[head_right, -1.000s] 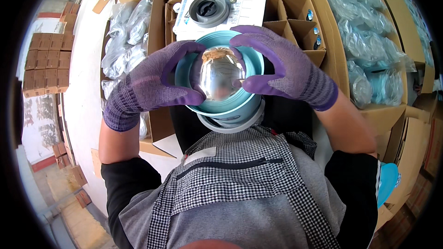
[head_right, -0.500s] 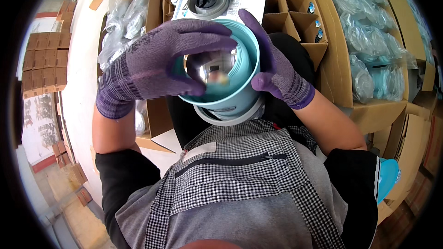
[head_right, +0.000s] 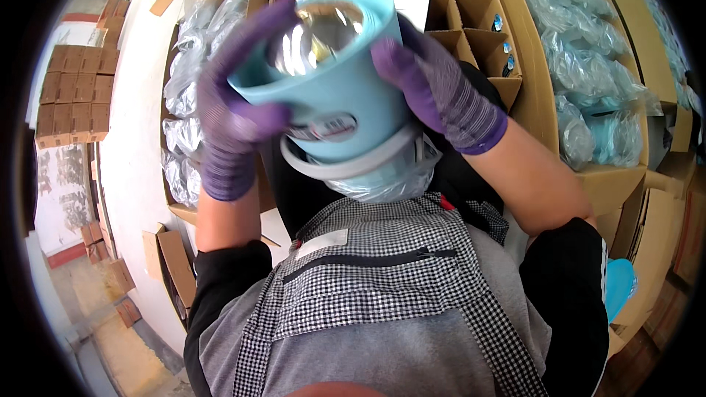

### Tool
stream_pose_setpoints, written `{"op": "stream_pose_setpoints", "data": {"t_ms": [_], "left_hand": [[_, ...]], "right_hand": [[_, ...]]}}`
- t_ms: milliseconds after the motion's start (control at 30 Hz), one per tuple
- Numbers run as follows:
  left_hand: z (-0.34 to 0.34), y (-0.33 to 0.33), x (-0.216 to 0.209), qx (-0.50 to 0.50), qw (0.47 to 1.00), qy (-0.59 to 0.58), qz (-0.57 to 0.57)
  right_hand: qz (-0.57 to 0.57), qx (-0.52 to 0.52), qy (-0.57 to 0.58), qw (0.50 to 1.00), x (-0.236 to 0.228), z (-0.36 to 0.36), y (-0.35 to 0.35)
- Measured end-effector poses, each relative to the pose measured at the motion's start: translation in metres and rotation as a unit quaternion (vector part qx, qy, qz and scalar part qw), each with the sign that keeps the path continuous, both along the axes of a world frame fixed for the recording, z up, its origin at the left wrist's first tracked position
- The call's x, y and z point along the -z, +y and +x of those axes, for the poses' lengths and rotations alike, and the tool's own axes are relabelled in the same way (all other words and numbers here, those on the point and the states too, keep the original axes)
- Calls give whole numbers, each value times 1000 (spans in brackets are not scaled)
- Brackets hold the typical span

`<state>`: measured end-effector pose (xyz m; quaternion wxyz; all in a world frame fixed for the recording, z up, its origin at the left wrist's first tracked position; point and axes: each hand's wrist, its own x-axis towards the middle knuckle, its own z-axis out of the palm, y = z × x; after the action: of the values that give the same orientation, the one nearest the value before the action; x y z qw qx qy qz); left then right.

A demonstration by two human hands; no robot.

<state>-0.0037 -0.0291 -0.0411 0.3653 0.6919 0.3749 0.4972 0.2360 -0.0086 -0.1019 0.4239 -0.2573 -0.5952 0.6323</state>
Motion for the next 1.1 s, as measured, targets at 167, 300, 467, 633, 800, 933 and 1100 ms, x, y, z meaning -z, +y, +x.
{"op": "stream_pose_setpoints", "data": {"t_ms": [167,300,467,633,800,933,1100], "left_hand": [[-13,17,-7,29,996,33,-77],[-19,16,13,46,987,152,21],[-5,19,8,37,985,159,54],[-14,27,30,29,999,-14,6],[-56,83,85,-231,956,-16,-178],[-29,125,94,-115,893,-190,-390],[-32,128,71,-266,904,276,191]], "right_hand": [[-5,-13,-63,998,1,0,12],[-1,-79,-53,995,31,25,68],[367,-41,-379,848,60,-46,200],[406,-164,-651,621,82,-129,217],[393,-51,-658,640,82,-128,234],[73,91,-247,962,58,-120,223],[154,124,-159,967,-15,-92,171]]}}
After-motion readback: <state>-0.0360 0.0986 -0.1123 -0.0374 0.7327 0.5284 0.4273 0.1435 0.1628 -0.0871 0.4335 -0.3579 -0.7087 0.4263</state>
